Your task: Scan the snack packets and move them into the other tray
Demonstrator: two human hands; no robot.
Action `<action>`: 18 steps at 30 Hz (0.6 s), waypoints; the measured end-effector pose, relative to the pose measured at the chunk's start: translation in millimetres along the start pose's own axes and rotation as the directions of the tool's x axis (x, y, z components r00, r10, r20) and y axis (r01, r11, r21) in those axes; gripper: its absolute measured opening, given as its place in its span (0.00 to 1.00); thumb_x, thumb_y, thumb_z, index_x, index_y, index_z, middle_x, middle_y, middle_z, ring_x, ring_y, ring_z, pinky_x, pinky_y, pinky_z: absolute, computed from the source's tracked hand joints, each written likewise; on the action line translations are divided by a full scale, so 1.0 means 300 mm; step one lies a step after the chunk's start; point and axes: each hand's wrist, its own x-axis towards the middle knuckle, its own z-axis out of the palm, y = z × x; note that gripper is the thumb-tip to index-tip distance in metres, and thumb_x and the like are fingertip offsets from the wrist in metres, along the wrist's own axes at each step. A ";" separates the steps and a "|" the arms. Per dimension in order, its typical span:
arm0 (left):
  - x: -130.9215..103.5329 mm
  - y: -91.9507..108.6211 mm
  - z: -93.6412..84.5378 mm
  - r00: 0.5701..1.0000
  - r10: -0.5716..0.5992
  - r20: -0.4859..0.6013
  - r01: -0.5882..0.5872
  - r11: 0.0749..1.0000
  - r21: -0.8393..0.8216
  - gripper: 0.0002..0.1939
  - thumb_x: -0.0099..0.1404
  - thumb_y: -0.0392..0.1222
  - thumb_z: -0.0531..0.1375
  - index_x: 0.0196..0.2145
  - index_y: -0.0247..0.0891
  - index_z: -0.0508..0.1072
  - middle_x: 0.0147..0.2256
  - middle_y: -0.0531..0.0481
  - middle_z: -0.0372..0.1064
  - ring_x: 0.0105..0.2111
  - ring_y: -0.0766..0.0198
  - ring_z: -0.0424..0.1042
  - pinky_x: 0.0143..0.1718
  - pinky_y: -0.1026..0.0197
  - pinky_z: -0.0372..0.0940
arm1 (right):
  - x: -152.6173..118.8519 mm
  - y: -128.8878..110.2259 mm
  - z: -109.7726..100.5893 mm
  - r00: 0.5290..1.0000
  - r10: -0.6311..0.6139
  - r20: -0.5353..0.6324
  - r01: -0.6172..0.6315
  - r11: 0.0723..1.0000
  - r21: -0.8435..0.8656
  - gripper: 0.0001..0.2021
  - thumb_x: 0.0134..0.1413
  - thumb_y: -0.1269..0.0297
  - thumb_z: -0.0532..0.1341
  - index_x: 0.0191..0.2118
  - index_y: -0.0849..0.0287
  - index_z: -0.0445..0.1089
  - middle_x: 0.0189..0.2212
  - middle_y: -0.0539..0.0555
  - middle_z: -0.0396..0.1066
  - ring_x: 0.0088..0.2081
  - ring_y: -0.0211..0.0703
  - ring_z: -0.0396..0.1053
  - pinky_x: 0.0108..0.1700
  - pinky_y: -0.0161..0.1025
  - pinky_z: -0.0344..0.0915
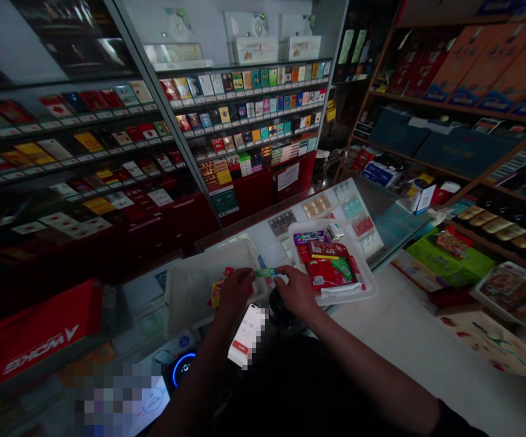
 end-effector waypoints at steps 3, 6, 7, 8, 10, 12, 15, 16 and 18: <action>-0.003 -0.029 -0.044 0.999 -0.025 -0.040 0.026 0.999 0.019 0.21 0.60 0.54 0.61 0.43 0.36 0.79 0.39 0.43 0.79 0.40 0.54 0.76 0.42 0.55 0.69 | 0.005 -0.030 0.041 0.998 -0.019 0.054 0.021 0.998 -0.051 0.13 0.58 0.65 0.61 0.47 0.57 0.77 0.42 0.57 0.78 0.44 0.49 0.74 0.49 0.42 0.67; -0.008 -0.055 -0.080 0.997 -0.052 -0.061 0.053 0.998 0.019 0.21 0.60 0.54 0.61 0.42 0.36 0.79 0.38 0.44 0.79 0.39 0.55 0.76 0.40 0.57 0.68 | 0.010 -0.047 0.077 0.994 -0.054 0.095 0.061 0.995 -0.077 0.13 0.58 0.65 0.61 0.48 0.57 0.77 0.45 0.58 0.77 0.47 0.50 0.73 0.51 0.43 0.66; -0.010 -0.063 -0.090 0.996 -0.060 -0.066 0.061 0.998 0.014 0.21 0.60 0.54 0.60 0.43 0.35 0.78 0.39 0.44 0.79 0.39 0.55 0.76 0.41 0.57 0.68 | 0.011 -0.051 0.086 0.992 -0.074 0.106 0.083 0.993 -0.079 0.13 0.58 0.66 0.61 0.47 0.57 0.77 0.46 0.58 0.77 0.48 0.50 0.73 0.52 0.43 0.65; -0.011 -0.070 -0.099 0.995 -0.069 -0.071 0.070 0.997 0.011 0.21 0.60 0.53 0.60 0.44 0.35 0.78 0.40 0.43 0.79 0.40 0.54 0.76 0.41 0.56 0.68 | 0.012 -0.054 0.094 0.989 -0.096 0.116 0.105 0.991 -0.081 0.13 0.58 0.66 0.61 0.47 0.58 0.77 0.46 0.58 0.77 0.49 0.50 0.73 0.53 0.43 0.65; -0.013 -0.080 -0.113 0.993 -0.092 -0.077 0.094 0.995 0.023 0.21 0.60 0.53 0.61 0.45 0.35 0.78 0.42 0.42 0.79 0.42 0.53 0.77 0.43 0.56 0.68 | 0.013 -0.058 0.103 0.983 -0.125 0.133 0.138 0.987 -0.087 0.13 0.58 0.67 0.61 0.47 0.59 0.77 0.46 0.59 0.77 0.50 0.51 0.72 0.54 0.43 0.64; -0.014 -0.086 -0.120 0.991 -0.111 -0.073 0.115 0.992 0.044 0.21 0.60 0.53 0.61 0.44 0.35 0.78 0.44 0.42 0.79 0.43 0.53 0.76 0.44 0.55 0.67 | 0.013 -0.062 0.105 0.982 -0.127 0.141 0.141 0.985 -0.096 0.13 0.58 0.67 0.61 0.48 0.60 0.76 0.47 0.60 0.77 0.51 0.51 0.72 0.56 0.44 0.64; -0.011 -0.085 -0.115 0.992 -0.110 -0.054 0.114 0.991 0.064 0.21 0.60 0.54 0.60 0.44 0.35 0.78 0.43 0.42 0.79 0.42 0.52 0.77 0.43 0.55 0.67 | 0.012 -0.067 0.097 0.985 -0.106 0.137 0.121 0.987 -0.102 0.14 0.58 0.66 0.61 0.49 0.60 0.76 0.48 0.60 0.77 0.52 0.51 0.72 0.57 0.44 0.63; -0.009 -0.082 -0.109 0.994 -0.104 -0.044 0.106 0.993 0.060 0.22 0.60 0.54 0.60 0.44 0.35 0.78 0.42 0.42 0.79 0.41 0.53 0.77 0.43 0.55 0.67 | 0.012 -0.068 0.092 0.985 -0.105 0.136 0.119 0.988 -0.102 0.14 0.58 0.67 0.61 0.49 0.59 0.76 0.48 0.60 0.77 0.52 0.51 0.72 0.57 0.44 0.64; -0.002 -0.077 -0.094 0.995 -0.093 -0.027 0.094 0.995 0.029 0.22 0.60 0.55 0.61 0.44 0.35 0.78 0.41 0.43 0.79 0.40 0.53 0.77 0.42 0.55 0.68 | 0.011 -0.070 0.077 0.985 -0.105 0.135 0.118 0.989 -0.094 0.13 0.59 0.67 0.61 0.48 0.59 0.77 0.47 0.59 0.77 0.51 0.50 0.72 0.56 0.43 0.64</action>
